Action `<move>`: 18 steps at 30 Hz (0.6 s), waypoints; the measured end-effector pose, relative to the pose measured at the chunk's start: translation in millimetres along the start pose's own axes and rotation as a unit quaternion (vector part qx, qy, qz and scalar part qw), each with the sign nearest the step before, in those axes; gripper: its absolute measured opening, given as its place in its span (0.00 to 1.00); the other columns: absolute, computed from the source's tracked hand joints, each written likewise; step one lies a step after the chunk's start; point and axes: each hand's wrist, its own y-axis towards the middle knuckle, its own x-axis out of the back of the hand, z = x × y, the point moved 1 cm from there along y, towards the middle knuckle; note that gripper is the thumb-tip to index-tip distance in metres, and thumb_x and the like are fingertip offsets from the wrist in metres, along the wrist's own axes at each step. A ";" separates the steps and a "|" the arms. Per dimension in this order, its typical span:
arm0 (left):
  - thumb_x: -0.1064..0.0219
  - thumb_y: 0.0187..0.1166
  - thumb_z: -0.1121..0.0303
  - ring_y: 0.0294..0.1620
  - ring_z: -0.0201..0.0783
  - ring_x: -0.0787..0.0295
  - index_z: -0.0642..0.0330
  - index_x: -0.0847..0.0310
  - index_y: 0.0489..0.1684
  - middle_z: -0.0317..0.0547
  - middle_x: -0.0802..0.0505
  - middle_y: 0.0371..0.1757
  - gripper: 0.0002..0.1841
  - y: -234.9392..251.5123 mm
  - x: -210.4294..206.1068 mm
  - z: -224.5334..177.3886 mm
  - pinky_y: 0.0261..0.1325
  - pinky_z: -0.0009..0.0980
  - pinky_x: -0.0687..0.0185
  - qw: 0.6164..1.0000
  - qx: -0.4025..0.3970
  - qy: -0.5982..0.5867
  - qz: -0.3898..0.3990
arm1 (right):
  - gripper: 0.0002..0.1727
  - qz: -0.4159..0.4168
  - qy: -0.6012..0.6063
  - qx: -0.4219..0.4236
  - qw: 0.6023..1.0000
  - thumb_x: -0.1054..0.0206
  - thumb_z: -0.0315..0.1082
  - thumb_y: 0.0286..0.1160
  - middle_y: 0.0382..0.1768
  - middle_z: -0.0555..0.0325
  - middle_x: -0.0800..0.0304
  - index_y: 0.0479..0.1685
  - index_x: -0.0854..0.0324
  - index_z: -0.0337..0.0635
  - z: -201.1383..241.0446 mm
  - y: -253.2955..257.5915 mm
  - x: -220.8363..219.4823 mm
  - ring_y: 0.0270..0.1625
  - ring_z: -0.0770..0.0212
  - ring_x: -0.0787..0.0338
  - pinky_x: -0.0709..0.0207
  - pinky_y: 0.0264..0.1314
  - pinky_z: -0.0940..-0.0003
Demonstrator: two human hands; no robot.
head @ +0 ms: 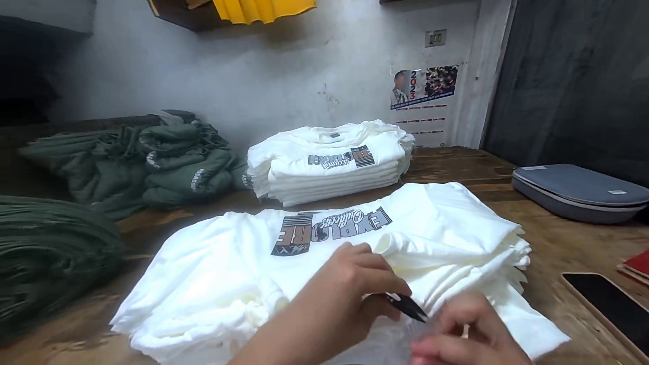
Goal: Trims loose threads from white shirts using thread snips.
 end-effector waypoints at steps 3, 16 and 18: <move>0.30 0.79 0.60 0.44 0.27 0.13 0.46 0.06 0.43 0.28 0.05 0.41 0.07 1.3 0.5 0.4 0.49 0.27 0.21 1.000 0.022 0.001 -0.010 | 0.15 0.058 -0.058 0.059 0.995 0.24 0.51 0.75 0.37 0.62 0.14 0.29 0.13 0.51 0.4 -8.0 -2.6 0.51 0.69 0.18 0.30 0.64 0.71; 0.28 0.75 0.55 0.37 0.18 0.13 0.45 0.05 0.47 0.25 0.07 0.40 0.11 -18.6 4.3 21.0 0.38 0.15 0.17 0.983 0.166 -0.002 -0.084 | 0.02 -0.083 -0.162 -0.067 0.981 0.20 0.30 0.62 0.38 0.59 0.07 0.30 0.03 0.42 6.7 16.6 -30.2 0.42 0.73 0.11 0.16 0.46 0.81; 0.29 0.76 0.57 0.39 0.17 0.13 0.45 0.05 0.45 0.25 0.06 0.40 0.09 -21.2 7.4 12.7 0.40 0.14 0.17 0.984 0.160 -0.007 -0.082 | 0.02 -0.111 -0.056 -0.129 0.984 0.21 0.24 0.63 0.41 0.56 0.08 0.32 0.05 0.36 8.4 16.0 -23.5 0.40 0.76 0.10 0.13 0.43 0.84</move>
